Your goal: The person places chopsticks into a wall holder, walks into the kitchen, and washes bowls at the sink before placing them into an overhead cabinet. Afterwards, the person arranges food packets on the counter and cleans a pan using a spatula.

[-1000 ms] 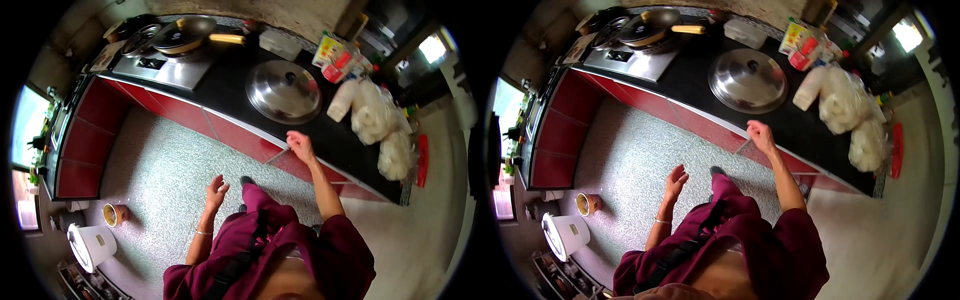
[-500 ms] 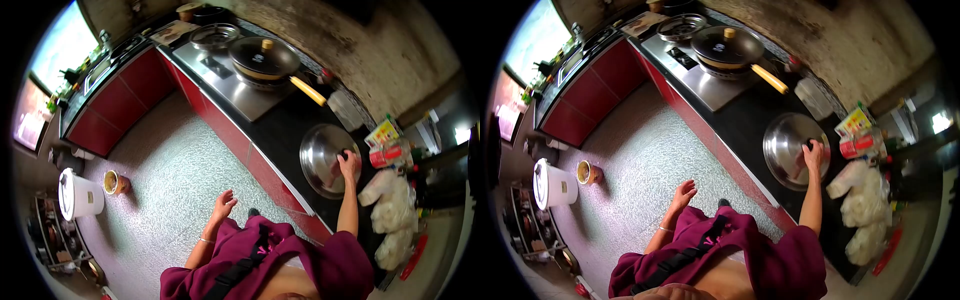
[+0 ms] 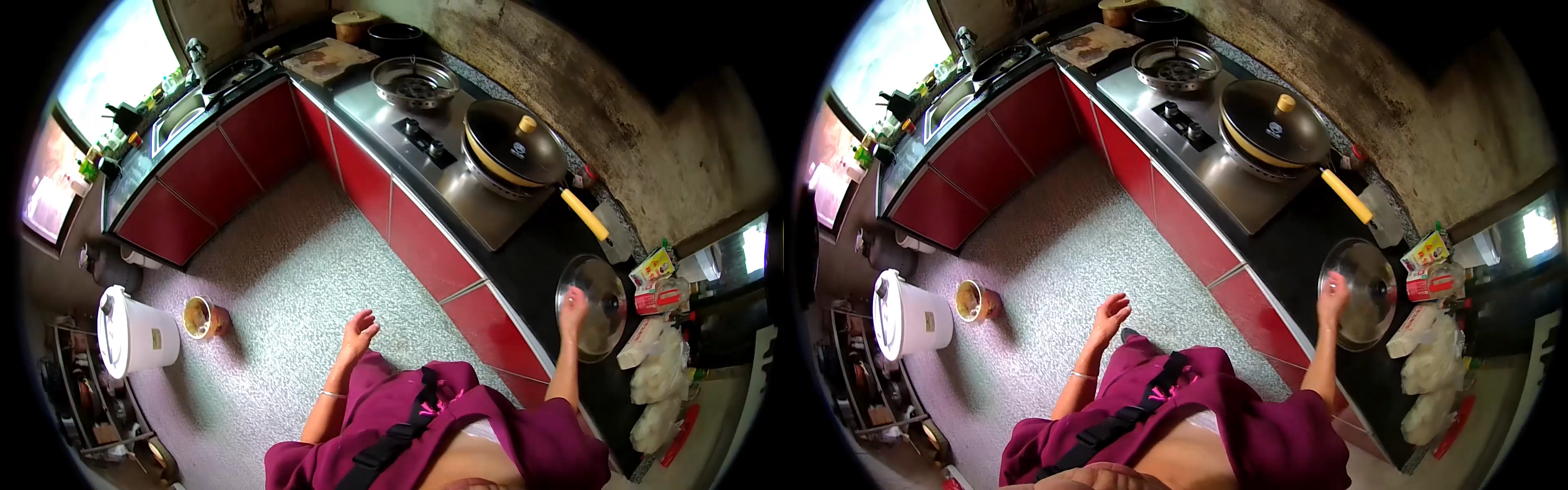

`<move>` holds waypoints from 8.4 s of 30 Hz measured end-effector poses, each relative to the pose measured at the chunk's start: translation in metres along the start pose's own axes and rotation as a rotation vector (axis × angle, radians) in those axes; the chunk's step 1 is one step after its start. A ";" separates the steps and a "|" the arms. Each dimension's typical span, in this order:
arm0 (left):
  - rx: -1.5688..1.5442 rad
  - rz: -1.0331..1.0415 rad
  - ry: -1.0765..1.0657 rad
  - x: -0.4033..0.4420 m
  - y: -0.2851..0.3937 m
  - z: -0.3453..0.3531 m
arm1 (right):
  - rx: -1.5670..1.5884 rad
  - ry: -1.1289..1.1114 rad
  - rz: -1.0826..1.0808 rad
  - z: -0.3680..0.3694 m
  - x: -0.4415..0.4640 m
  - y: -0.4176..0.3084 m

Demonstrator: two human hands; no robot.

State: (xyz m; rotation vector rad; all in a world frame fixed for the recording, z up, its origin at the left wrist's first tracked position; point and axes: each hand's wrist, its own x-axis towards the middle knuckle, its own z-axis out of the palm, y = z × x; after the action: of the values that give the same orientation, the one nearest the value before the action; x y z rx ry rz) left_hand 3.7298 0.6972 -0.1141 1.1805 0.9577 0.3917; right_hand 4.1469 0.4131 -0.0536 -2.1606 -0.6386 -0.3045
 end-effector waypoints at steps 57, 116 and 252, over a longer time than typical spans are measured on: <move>-0.243 0.268 0.678 0.522 0.368 -0.643 | 0.542 -1.234 -0.437 0.869 0.167 -0.728; -1.163 -0.160 -0.499 0.856 0.523 -0.657 | 0.309 -0.831 -0.801 1.082 0.297 -0.898; 0.961 0.071 0.644 0.716 0.507 -0.750 | 0.537 -1.442 -0.724 1.234 0.386 -0.977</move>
State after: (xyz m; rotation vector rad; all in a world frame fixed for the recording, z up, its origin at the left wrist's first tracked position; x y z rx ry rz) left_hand 3.6432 1.8430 -0.0055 2.0165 1.7713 0.3810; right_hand 3.9367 2.0190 -0.0029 -1.2462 -1.9853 1.0594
